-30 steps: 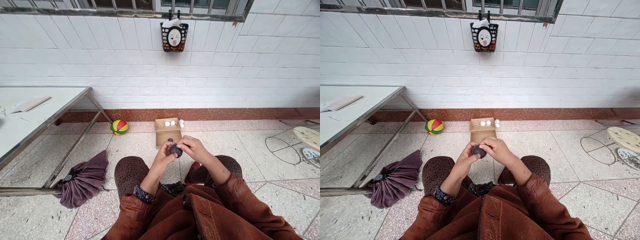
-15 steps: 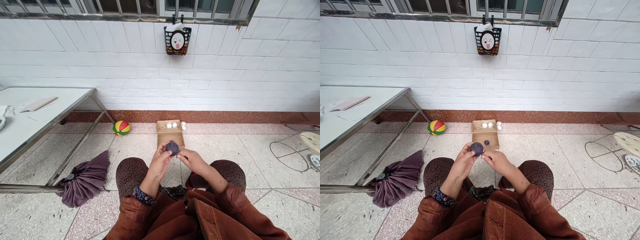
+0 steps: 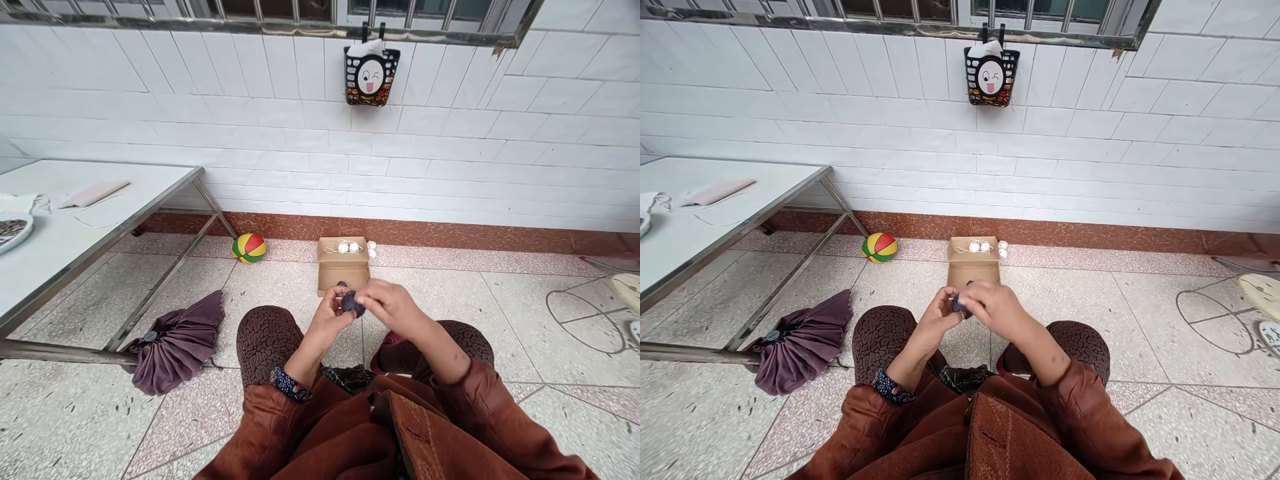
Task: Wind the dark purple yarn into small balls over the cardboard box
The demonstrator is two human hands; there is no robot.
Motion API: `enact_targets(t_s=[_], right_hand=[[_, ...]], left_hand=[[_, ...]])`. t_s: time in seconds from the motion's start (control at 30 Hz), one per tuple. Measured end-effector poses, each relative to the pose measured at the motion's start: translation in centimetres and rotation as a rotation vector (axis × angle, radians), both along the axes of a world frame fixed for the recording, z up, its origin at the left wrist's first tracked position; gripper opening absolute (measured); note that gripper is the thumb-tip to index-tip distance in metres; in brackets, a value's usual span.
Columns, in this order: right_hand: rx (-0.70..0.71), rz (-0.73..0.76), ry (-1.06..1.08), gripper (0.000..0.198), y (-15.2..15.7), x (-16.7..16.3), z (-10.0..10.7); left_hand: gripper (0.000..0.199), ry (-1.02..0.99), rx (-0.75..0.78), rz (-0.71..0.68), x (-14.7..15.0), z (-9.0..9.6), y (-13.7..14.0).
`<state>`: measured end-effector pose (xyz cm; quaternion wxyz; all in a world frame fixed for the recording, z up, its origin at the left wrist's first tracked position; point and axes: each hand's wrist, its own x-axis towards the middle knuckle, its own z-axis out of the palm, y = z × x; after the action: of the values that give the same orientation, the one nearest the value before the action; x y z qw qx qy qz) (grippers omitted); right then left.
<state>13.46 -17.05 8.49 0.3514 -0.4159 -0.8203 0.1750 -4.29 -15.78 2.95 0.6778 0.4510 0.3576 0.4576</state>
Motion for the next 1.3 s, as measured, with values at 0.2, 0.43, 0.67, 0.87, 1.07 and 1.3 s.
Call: enact_targets(t_s=[0.2,0.43,0.67,0.87,1.07,1.3], right_hand=[[-0.133,-0.255,0.166,0.026,1.6,1.1,-4.4],[-0.207,-0.103,0.069,0.024,-1.4,-0.4,-8.0],[-0.118,0.170,-0.079,0.024,-2.5,-0.9,-3.8],[-0.049,0.073,-0.012,0.026,1.4,0.7,-0.8],[-0.141,-0.123,0.119,0.026,3.0,1.0,-6.0],[-0.237,-0.014,-0.013,0.026,-1.1,-0.5,-9.6]], left_hand=[[0.053,-0.175,0.056,-0.185,0.1,1.0,-0.9],[0.044,-0.224,-0.047,0.107,0.1,0.6,0.2],[0.049,-0.024,0.008,0.219,-0.2,-0.8,0.7],[0.063,-0.007,0.018,0.048,0.0,-1.8,0.6],[0.067,-0.216,0.020,-0.158,-0.2,-0.2,-0.2],[0.048,-0.121,-0.043,0.098,-0.5,-0.3,0.6]])
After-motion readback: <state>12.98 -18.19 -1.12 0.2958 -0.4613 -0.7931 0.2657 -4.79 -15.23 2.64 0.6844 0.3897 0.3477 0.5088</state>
